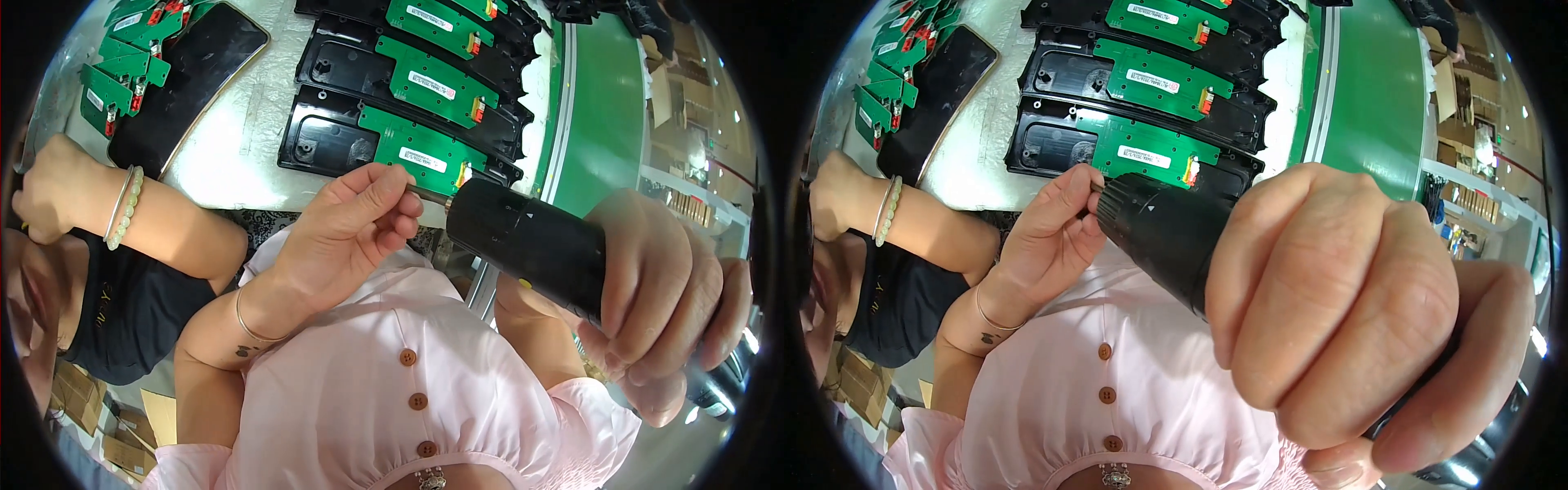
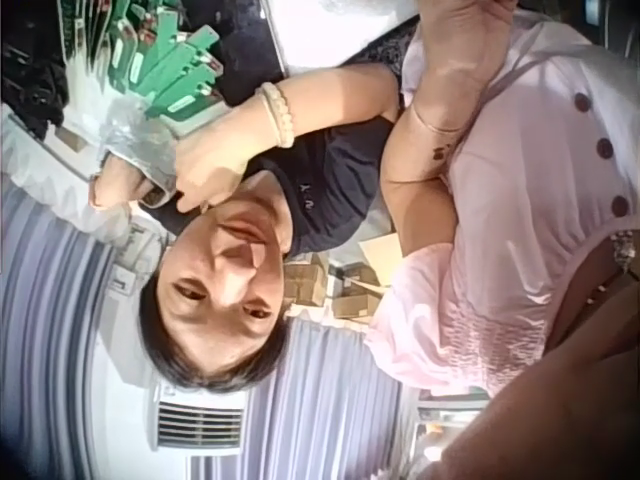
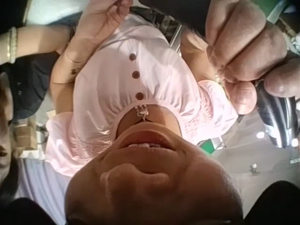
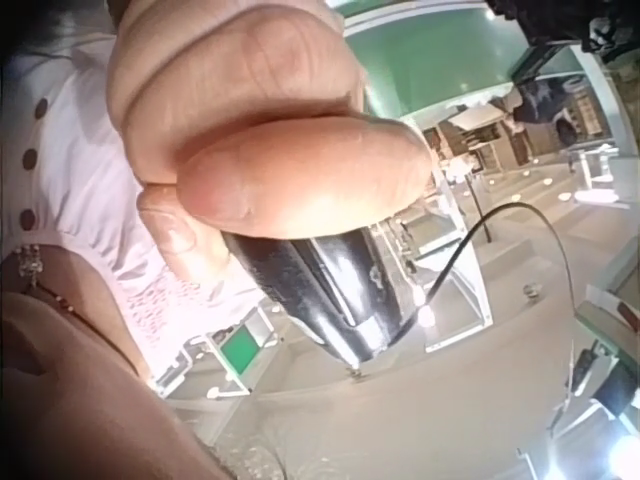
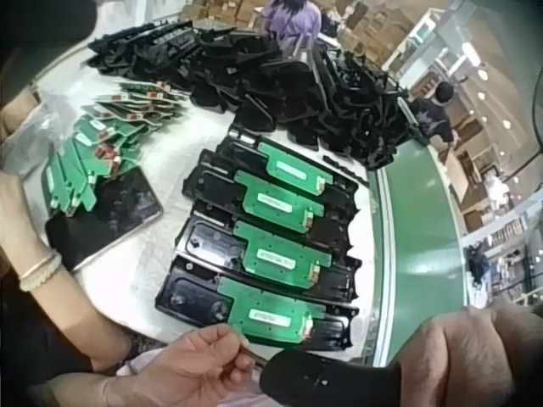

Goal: Assembling electronic components by placing green circuit boards into black plastic housings and securing them with an electric screwdriver.

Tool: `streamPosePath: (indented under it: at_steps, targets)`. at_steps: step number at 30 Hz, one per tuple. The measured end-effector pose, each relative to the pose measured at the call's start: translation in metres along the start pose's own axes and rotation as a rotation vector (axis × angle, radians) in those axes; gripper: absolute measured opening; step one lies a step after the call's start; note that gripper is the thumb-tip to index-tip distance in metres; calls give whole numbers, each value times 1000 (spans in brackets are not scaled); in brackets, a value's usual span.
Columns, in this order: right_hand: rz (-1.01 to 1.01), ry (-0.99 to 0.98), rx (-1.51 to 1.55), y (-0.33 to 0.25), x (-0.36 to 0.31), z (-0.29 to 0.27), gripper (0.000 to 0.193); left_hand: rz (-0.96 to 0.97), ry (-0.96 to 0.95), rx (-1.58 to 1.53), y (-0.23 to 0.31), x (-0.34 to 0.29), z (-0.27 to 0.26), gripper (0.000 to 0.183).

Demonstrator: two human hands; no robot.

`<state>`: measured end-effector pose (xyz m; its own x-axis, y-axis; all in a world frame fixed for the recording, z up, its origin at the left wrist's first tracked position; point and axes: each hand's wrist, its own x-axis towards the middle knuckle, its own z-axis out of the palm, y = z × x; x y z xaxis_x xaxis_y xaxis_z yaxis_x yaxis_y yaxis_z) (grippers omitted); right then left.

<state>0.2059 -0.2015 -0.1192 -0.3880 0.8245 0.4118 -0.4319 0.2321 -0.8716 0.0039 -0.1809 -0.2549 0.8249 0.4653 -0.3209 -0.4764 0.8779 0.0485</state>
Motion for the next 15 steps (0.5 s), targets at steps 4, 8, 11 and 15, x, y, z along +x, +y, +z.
streamPosePath:
  at_steps: [4,8,11,15]
  targets:
    - [-386,310,-40,26,-11,22,26,-11,-55,-32,-4,1,5,21]
    - [-237,285,-172,57,31,20,27,-155,-130,195,-8,0,17,24]
    - [-161,192,-304,69,49,0,35,-170,21,189,-14,4,17,25]
    - [-138,246,-330,73,50,-1,36,-167,-99,98,-8,11,12,30]
